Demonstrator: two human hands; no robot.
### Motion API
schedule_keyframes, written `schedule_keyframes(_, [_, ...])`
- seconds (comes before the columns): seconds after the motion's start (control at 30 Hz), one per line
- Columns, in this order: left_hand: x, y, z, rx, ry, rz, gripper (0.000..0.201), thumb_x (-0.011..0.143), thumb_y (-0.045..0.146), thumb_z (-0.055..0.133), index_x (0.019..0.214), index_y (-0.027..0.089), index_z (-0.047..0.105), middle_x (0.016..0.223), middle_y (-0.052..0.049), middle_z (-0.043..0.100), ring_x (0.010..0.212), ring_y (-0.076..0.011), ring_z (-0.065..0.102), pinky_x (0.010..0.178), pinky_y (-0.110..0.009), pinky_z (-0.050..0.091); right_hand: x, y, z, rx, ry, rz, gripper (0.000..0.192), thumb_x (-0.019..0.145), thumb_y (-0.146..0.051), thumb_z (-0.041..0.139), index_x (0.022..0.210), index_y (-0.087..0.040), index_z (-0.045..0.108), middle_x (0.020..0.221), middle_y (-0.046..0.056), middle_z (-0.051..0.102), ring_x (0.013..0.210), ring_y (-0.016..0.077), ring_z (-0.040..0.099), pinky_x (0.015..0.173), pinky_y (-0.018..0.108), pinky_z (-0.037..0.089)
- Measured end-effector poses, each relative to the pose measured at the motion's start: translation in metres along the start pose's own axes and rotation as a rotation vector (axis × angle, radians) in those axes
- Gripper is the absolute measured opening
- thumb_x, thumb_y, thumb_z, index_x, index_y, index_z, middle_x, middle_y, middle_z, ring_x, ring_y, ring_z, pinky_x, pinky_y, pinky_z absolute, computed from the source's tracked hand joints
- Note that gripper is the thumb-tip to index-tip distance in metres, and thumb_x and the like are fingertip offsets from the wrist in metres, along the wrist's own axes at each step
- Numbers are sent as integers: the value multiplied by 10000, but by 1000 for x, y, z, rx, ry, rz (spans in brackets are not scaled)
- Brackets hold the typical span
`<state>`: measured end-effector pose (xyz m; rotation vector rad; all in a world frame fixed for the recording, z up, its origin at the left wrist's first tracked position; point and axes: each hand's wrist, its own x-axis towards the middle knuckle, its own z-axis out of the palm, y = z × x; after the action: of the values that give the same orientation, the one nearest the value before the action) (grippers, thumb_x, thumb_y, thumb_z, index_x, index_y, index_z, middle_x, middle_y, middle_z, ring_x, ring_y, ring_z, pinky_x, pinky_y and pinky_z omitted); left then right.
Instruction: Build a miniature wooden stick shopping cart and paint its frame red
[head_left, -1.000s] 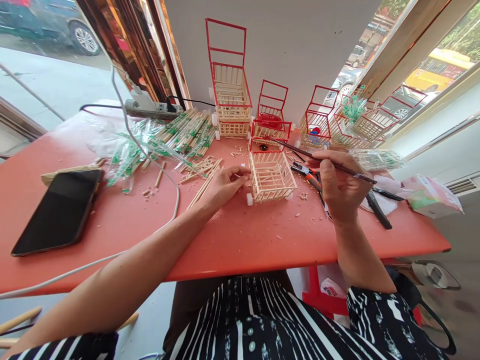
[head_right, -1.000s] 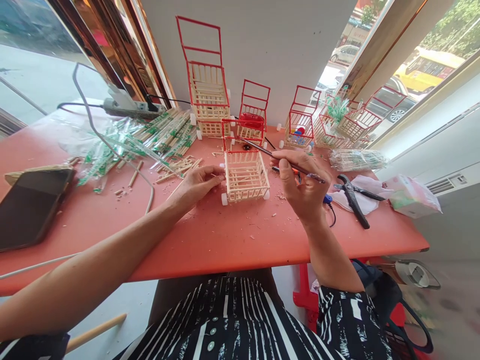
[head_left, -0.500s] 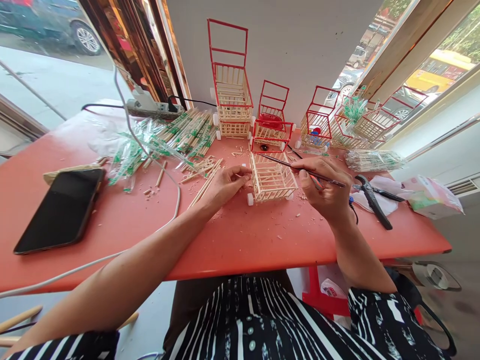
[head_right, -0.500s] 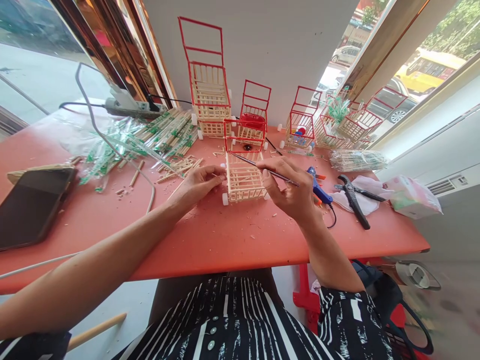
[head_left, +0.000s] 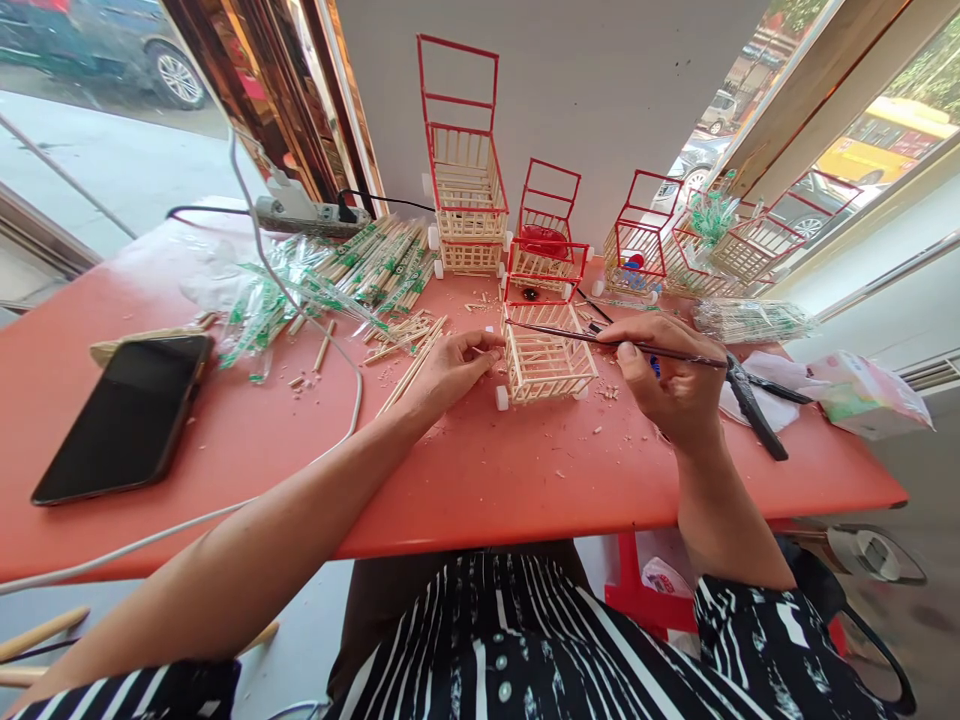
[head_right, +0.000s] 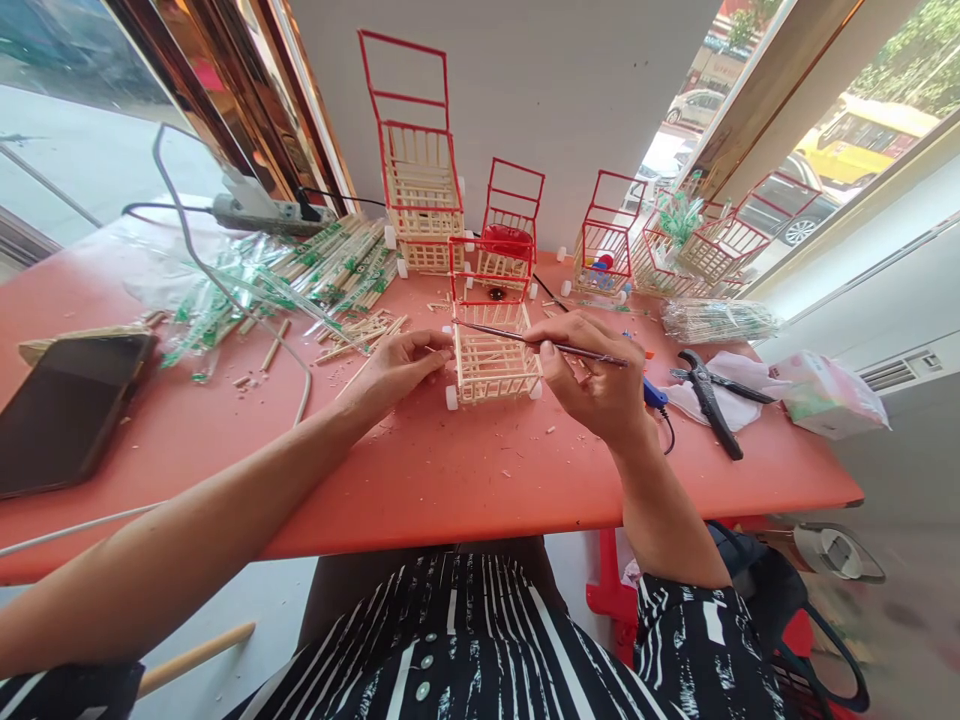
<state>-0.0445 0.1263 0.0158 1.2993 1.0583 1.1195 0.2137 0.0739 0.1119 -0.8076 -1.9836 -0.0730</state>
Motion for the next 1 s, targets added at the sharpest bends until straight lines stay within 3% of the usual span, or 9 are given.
schedule_keyframes(0.3, [0,1,0,-6,6,-5,364,721,428,822,984,177,809,793,3,718,619,-114,562,643,-284,459,0,4,10,-45,21,-38,203,1016,-198,665,1072,-269,846,954,40,875,884,221,826,830,368,659])
schedule_keyframes(1.0, [0,1,1,5,28,-6,351,710,416,821,977,187,823,800,-2,732,609,-116,562,639,-285,479,0,1,9,-60,25,-38,206,1019,-193,660,1072,-265,845,946,43,875,879,225,824,864,386,662])
